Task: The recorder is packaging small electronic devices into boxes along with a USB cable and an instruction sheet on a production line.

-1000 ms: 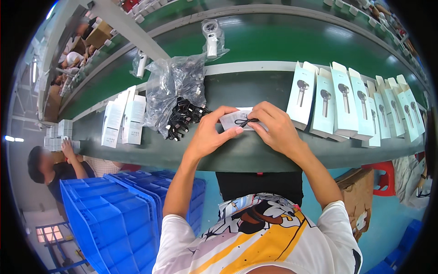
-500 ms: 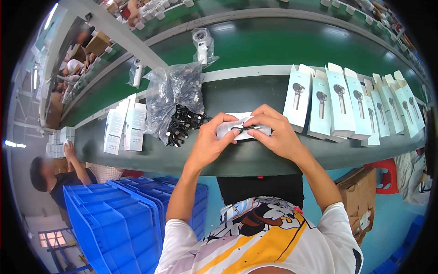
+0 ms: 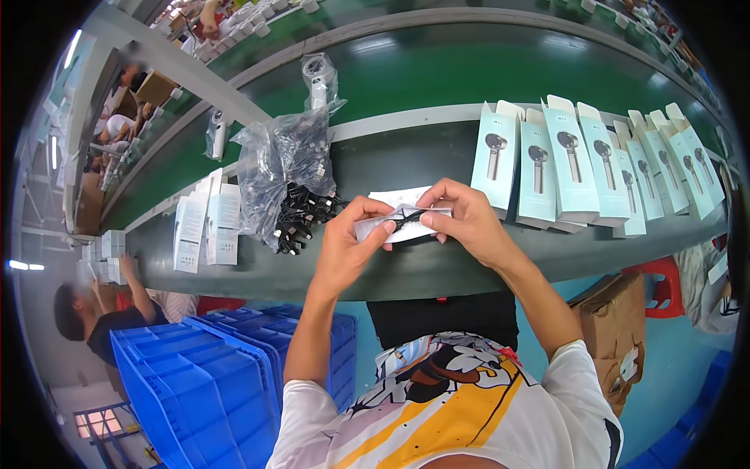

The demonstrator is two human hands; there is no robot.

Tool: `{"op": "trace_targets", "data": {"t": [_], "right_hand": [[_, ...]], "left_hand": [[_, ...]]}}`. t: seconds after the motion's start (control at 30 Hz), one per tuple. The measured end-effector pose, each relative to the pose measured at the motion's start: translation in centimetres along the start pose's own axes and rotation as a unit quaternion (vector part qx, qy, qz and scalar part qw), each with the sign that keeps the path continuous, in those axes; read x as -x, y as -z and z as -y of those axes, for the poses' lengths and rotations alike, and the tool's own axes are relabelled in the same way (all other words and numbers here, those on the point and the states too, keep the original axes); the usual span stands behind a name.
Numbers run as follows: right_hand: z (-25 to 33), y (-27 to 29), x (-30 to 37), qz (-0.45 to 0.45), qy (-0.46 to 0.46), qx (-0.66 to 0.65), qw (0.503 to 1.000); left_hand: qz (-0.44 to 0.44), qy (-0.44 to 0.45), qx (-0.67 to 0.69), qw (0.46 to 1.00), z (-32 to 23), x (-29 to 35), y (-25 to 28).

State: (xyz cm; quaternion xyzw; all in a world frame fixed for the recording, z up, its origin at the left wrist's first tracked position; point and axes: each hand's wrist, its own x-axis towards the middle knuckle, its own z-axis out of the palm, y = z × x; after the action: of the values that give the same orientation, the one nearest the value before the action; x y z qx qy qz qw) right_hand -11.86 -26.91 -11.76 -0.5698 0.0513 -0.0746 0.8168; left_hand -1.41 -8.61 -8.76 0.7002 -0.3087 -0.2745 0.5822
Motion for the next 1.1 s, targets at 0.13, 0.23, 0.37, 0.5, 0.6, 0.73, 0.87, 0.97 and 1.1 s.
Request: {"op": "trace_targets", "data": {"t": [0.13, 0.23, 0.37, 0.5, 0.6, 0.73, 0.87, 0.97, 1.1], "right_hand": [[-0.1, 0.8, 0.3, -0.004, -0.013, -0.042, 0.999], [0.1, 1.0, 0.8, -0.020, 0.004, -0.051, 0.999], [1.9, 2.1, 2.4, -0.056, 0.055, -0.046, 0.996], [4.6, 3.6, 4.9, -0.093, 0.137, -0.034, 0.986], [5.9, 4.2, 5.9, -0.128, 0.170, -0.041, 0.976], [6.3, 4.1, 6.5, -0.166, 0.176, -0.050, 0.969], [5.9, 4.4, 6.8, -0.171, 0.155, -0.087, 0.969], [5.7, 5.0, 6.4, -0.177, 0.133, -0.145, 0.964], [6.5, 5.6, 5.6, -0.174, 0.125, -0.181, 0.960]], "left_hand": [[0.000, -0.001, -0.008, 1.000, 0.1, -0.2, -0.7], [0.009, -0.028, 0.028, 0.999, 0.2, -0.4, -1.4], [0.002, -0.156, 0.128, 0.979, 1.3, -2.2, -1.5], [-0.053, -0.110, -0.018, 0.992, 0.3, -6.5, -4.7], [-0.087, -0.301, -0.281, 0.907, 1.3, -10.3, -9.4], [-0.024, -0.218, -0.425, 0.878, 1.7, -11.8, -13.0], [0.020, -0.103, -0.430, 0.897, 1.2, -12.4, -12.4], [0.065, -0.065, -0.368, 0.925, 0.4, -12.3, -9.8], [-0.003, -0.165, -0.343, 0.925, -1.0, -9.2, -2.8]]}}
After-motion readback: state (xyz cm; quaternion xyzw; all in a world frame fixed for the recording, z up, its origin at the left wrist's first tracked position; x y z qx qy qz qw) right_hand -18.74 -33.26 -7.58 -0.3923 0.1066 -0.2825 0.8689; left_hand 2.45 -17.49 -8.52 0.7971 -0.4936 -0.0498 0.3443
